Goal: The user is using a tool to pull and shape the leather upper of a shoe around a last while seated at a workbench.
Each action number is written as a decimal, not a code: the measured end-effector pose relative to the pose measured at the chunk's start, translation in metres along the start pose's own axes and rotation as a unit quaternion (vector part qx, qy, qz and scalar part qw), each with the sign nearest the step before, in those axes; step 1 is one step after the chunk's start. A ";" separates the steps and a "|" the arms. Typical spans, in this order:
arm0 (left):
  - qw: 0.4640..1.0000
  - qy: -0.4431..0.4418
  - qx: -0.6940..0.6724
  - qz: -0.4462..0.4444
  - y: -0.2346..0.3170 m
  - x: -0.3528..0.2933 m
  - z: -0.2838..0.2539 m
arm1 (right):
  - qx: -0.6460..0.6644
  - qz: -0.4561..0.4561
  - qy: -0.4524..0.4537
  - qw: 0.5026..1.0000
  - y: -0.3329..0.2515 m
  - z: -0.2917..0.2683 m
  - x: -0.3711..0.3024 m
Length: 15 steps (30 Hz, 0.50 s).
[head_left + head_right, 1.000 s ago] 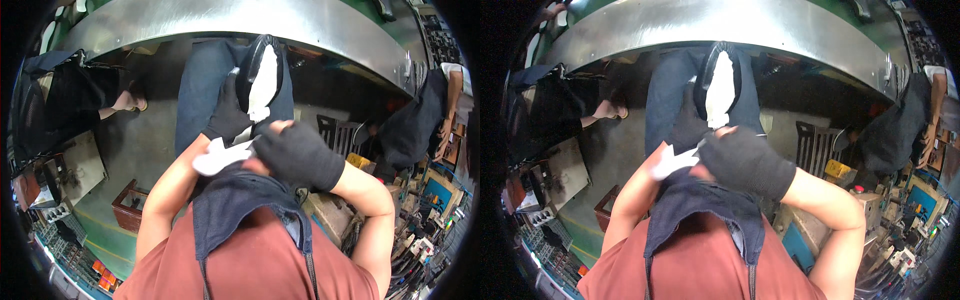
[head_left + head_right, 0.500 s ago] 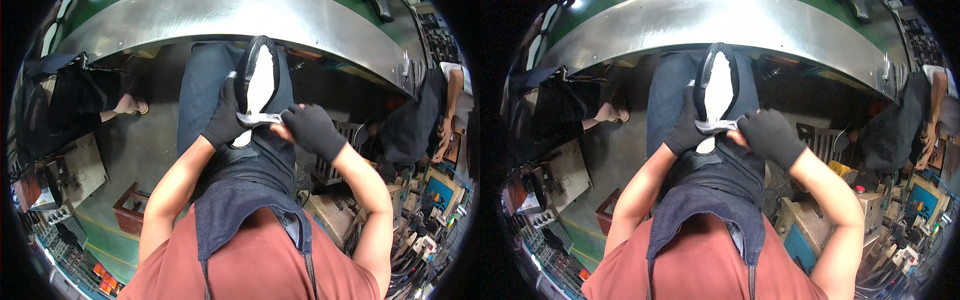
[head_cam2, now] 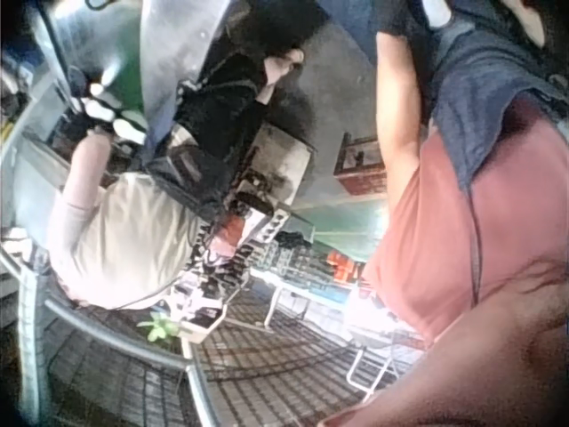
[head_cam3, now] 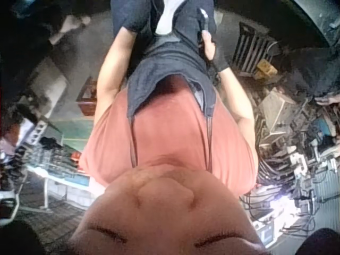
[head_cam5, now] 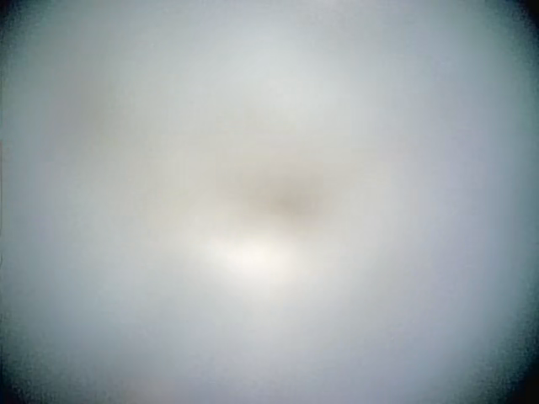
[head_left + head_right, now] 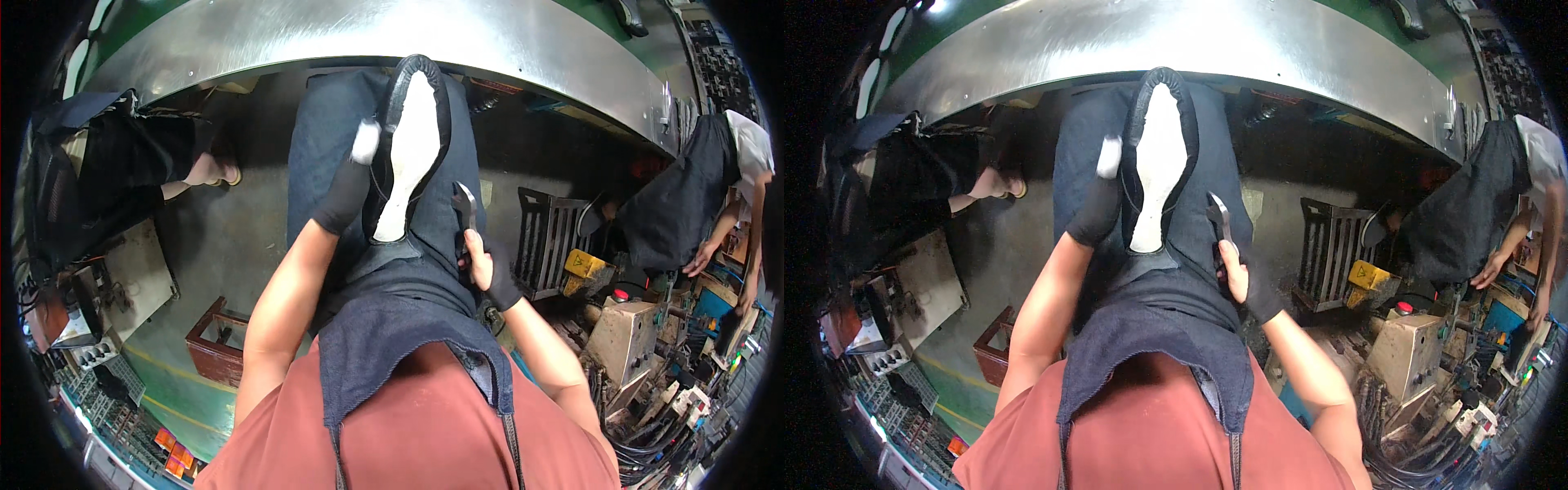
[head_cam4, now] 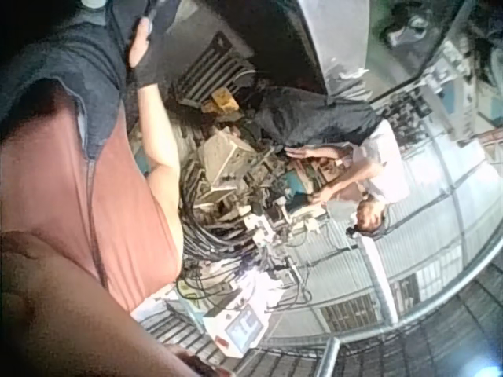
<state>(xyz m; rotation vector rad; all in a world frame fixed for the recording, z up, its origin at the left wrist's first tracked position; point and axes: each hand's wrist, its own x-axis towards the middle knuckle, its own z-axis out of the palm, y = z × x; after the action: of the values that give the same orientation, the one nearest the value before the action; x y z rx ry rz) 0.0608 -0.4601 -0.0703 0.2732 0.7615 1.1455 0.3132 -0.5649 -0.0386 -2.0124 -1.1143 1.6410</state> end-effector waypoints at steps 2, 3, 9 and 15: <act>0.993 0.051 0.104 0.037 -0.006 0.005 0.010 | -0.009 -0.056 0.018 0.998 0.027 0.002 0.009; 0.941 0.121 0.304 0.083 -0.010 0.010 0.010 | -0.006 -0.055 0.020 0.998 0.024 0.004 0.009; 0.825 0.122 0.523 0.179 -0.007 0.011 0.024 | -0.001 -0.069 -0.048 0.996 -0.001 -0.011 0.008; 0.795 0.103 0.531 0.276 -0.015 0.010 0.024 | -0.148 -0.236 -0.121 0.953 -0.110 -0.033 -0.004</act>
<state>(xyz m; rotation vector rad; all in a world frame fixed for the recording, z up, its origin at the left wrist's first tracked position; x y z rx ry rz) 0.0901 -0.4534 -0.0654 1.4135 1.5529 1.1771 0.3030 -0.4899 0.0471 -1.5440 -1.8569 1.5557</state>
